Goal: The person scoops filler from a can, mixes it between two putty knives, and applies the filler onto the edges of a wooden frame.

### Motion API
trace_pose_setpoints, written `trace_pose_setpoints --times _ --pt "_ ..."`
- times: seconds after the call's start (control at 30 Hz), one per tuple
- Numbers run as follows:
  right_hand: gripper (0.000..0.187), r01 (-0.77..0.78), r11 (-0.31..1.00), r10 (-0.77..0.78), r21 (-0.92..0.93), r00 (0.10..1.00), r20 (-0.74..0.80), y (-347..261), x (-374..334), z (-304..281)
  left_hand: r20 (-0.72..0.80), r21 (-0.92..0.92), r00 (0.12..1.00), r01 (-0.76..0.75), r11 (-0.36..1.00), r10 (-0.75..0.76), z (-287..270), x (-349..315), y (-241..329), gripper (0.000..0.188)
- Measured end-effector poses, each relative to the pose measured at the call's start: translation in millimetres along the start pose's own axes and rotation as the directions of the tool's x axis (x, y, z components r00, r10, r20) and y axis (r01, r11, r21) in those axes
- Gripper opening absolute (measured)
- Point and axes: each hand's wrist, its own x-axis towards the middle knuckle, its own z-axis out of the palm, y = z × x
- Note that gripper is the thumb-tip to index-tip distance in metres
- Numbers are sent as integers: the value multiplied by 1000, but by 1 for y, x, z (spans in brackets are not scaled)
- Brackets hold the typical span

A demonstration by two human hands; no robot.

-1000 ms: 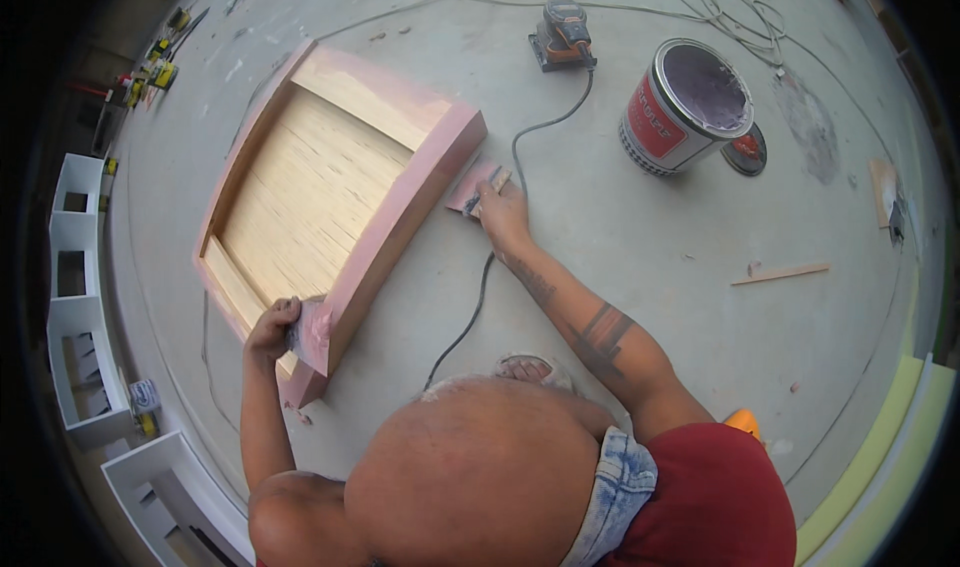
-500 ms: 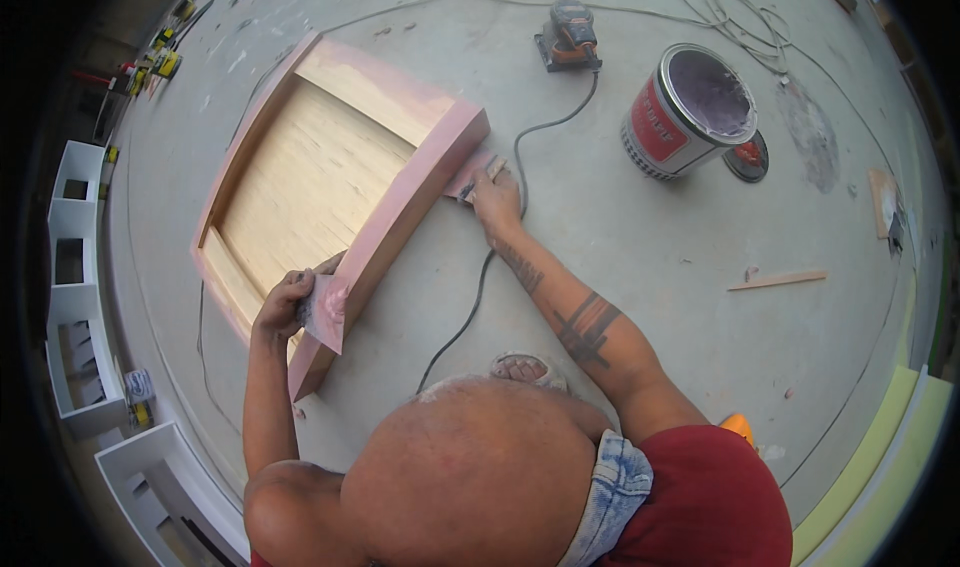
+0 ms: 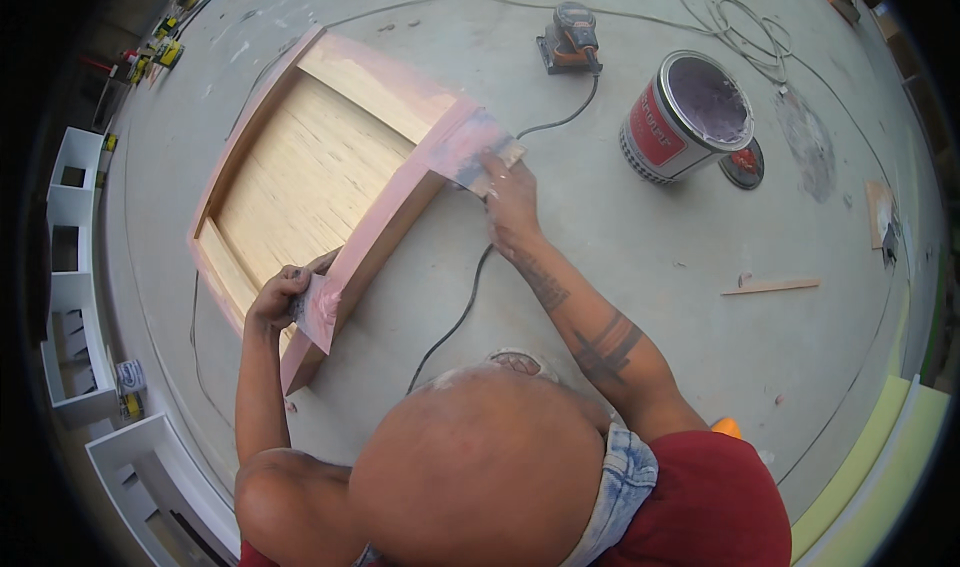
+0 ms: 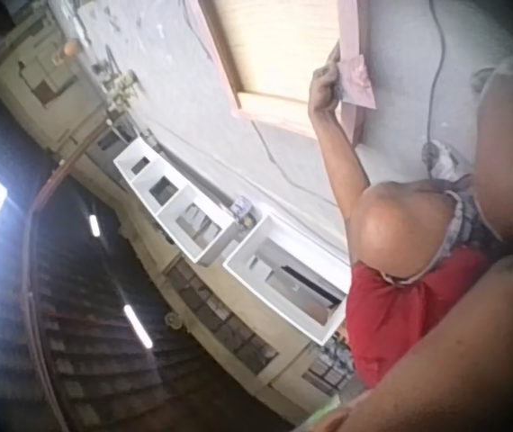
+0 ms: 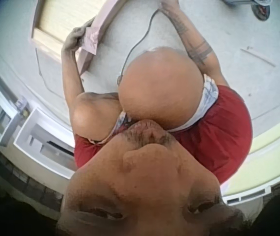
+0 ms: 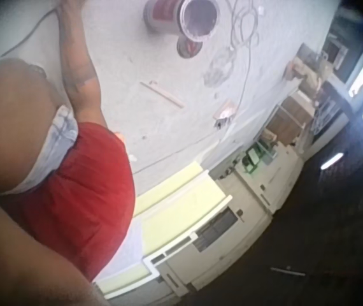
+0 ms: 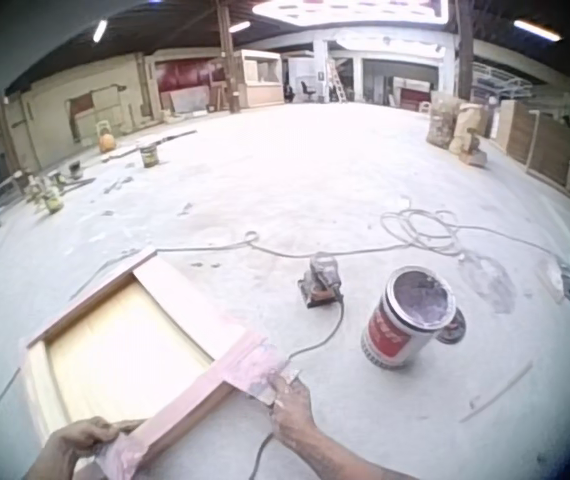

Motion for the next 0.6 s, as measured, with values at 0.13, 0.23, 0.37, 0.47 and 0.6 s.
trace_pose_setpoints --times 0.13,0.23,0.37,0.47,0.6 --pt "35 -26 999 24 -35 999 -43 3 -1 -38 -42 -31 999 -32 999 31 1 6 -6 55" --pt "30 -110 993 107 -39 991 -76 6 -2 -50 -109 -38 991 -78 996 73 28 7 4 57" --pt "31 -42 987 35 -153 998 -49 12 10 -50 -64 -17 996 -64 998 63 25 6 3 71" --pt "33 54 950 -70 -309 997 -43 6 33 -49 -17 9 998 -60 998 61 17 8 1 75" --pt "28 55 908 -88 -416 994 -62 3 54 -50 6 39 995 -95 995 95 15 7 -2 70"
